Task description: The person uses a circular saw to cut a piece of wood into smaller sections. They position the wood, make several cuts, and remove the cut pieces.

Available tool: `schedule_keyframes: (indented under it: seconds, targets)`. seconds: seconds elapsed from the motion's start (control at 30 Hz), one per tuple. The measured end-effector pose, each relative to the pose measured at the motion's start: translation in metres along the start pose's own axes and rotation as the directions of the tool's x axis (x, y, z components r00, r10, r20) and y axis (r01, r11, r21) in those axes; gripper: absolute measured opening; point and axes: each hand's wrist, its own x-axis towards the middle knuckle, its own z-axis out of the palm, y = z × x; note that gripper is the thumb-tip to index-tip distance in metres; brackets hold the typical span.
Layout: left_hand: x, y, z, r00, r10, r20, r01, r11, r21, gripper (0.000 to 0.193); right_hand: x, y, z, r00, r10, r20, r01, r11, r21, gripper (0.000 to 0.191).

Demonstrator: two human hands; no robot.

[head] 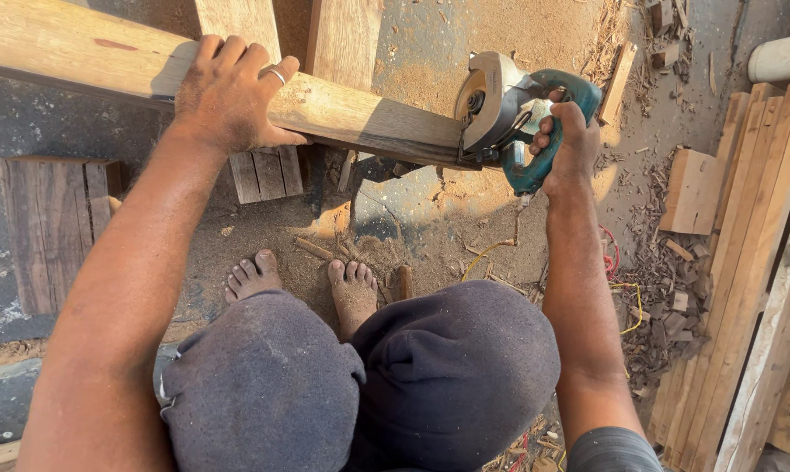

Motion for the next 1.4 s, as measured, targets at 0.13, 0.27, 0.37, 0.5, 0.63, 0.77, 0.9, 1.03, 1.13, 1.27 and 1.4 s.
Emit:
schedule_keyframes:
  seconds: [0.13,0.27,0.37,0.5,0.63,0.77,0.9,1.03,1.13,1.27,1.4]
  targets:
    - [0.002,0.002,0.001,0.999,-0.021,0.034,0.02,0.999,0.027,0.109,-0.003,-0.002,0.001,1.0,0.004,0.01,-0.004,1.0,0.019,0.029]
    - [0.003,0.001,0.005,0.998,-0.033,0.049,0.032,0.999,0.023,0.11,-0.017,-0.004,-0.005,0.999,0.032,0.04,-0.032,0.999,0.006,0.03]
    - [0.004,0.0,0.009,0.998,-0.037,0.047,0.038,0.999,-0.013,0.109,-0.034,0.0,-0.016,0.998,0.015,0.064,-0.015,1.0,0.009,0.031]
    - [0.007,-0.003,0.013,1.0,-0.02,0.013,0.02,1.0,0.024,0.11,-0.06,0.015,-0.022,0.998,-0.006,0.055,0.005,1.0,0.013,0.032]
    - [0.011,-0.004,0.014,0.999,-0.04,0.024,0.04,0.999,-0.016,0.11,-0.098,0.031,-0.035,0.997,-0.048,0.067,0.046,0.998,0.032,0.032]
    - [0.01,0.0,0.012,0.998,-0.064,0.009,0.065,0.998,-0.018,0.109,-0.139,0.052,-0.07,0.996,0.065,0.064,-0.074,0.987,0.142,0.032]
    - [0.008,0.004,0.008,0.998,-0.043,-0.034,0.046,0.994,0.103,0.109,-0.151,0.097,-0.097,0.958,0.286,-0.02,-0.264,0.908,0.324,0.032]
    - [0.014,0.002,0.0,0.986,-0.109,0.129,0.109,0.994,0.009,0.112,-0.137,0.157,-0.104,0.881,0.467,-0.08,-0.35,0.754,0.556,0.03]
    - [0.033,-0.004,-0.005,0.958,-0.118,0.26,0.141,0.988,-0.07,0.119,-0.139,0.192,-0.126,0.87,0.49,-0.061,-0.335,0.677,0.656,0.028]
    - [0.064,-0.026,-0.014,0.908,-0.117,0.403,0.198,0.966,-0.167,0.118,-0.129,0.21,-0.18,0.844,0.536,0.0,-0.345,0.544,0.765,0.031]
    - [0.097,-0.045,-0.014,0.88,-0.121,0.459,0.191,0.976,-0.109,0.116,-0.104,0.206,-0.231,0.809,0.585,-0.063,-0.413,0.64,0.649,0.033]
